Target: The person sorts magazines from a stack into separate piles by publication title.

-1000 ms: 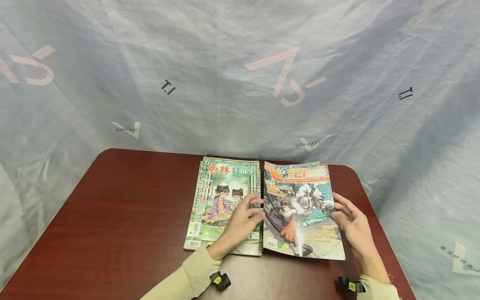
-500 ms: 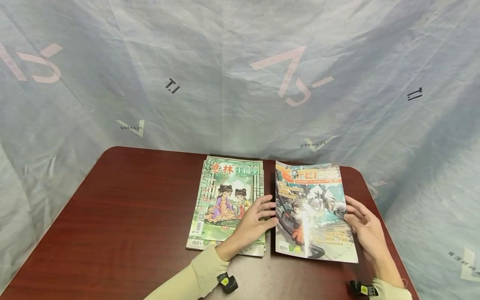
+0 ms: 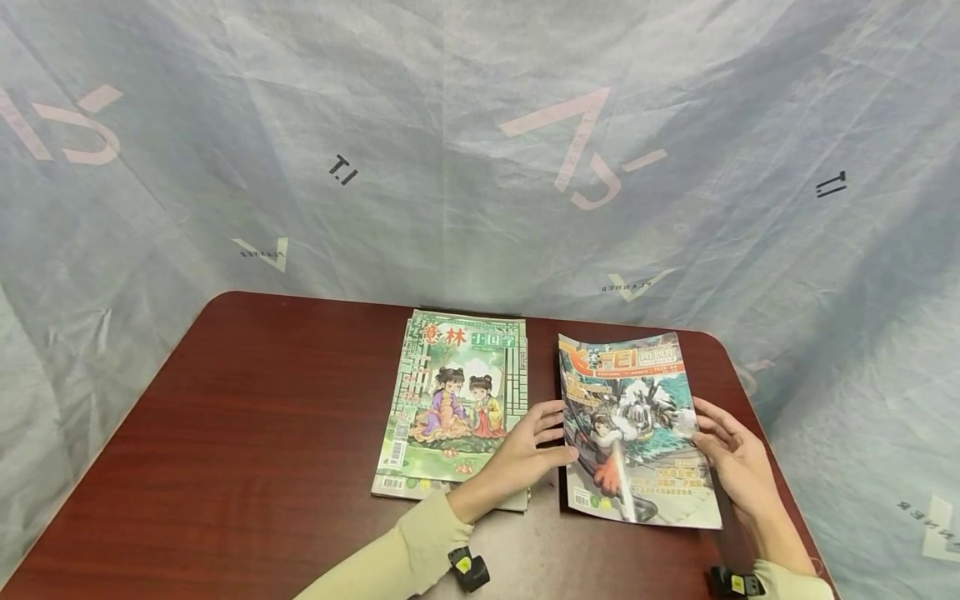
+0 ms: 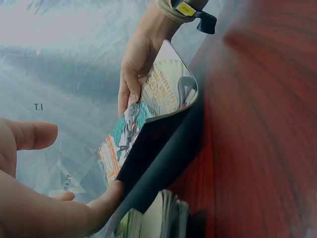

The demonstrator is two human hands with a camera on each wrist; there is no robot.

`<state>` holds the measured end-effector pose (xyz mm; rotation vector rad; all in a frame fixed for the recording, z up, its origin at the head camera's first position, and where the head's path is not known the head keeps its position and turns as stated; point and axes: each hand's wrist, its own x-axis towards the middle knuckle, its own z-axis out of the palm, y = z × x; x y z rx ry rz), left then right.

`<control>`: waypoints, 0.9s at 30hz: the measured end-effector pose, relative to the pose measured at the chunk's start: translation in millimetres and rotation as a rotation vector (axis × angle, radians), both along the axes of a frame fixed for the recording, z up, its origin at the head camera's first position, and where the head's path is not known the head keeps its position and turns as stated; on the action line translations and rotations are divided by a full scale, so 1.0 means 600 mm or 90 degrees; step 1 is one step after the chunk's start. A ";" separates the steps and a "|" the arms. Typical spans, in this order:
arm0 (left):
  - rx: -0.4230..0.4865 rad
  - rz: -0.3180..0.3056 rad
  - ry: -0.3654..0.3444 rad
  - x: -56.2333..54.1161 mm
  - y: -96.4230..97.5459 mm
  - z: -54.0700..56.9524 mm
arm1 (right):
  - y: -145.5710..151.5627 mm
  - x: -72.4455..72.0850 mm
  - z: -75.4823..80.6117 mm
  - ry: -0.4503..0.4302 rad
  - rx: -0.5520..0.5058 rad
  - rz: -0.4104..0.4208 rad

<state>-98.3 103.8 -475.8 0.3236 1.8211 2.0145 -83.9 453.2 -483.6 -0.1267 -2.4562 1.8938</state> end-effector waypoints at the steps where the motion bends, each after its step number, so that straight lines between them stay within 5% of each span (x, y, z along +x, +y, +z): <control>1: 0.002 -0.002 -0.001 0.000 0.003 0.000 | 0.000 0.000 0.000 0.000 0.027 -0.004; 6: 0.003 0.002 -0.006 -0.004 0.013 -0.001 | 0.000 -0.005 -0.002 0.000 0.140 -0.022; 14: -0.013 0.007 -0.014 -0.011 0.019 -0.007 | 0.003 -0.010 -0.005 -0.040 0.189 -0.050; 27: -0.007 0.000 -0.017 -0.010 0.018 -0.016 | 0.010 -0.001 0.000 -0.069 0.119 -0.045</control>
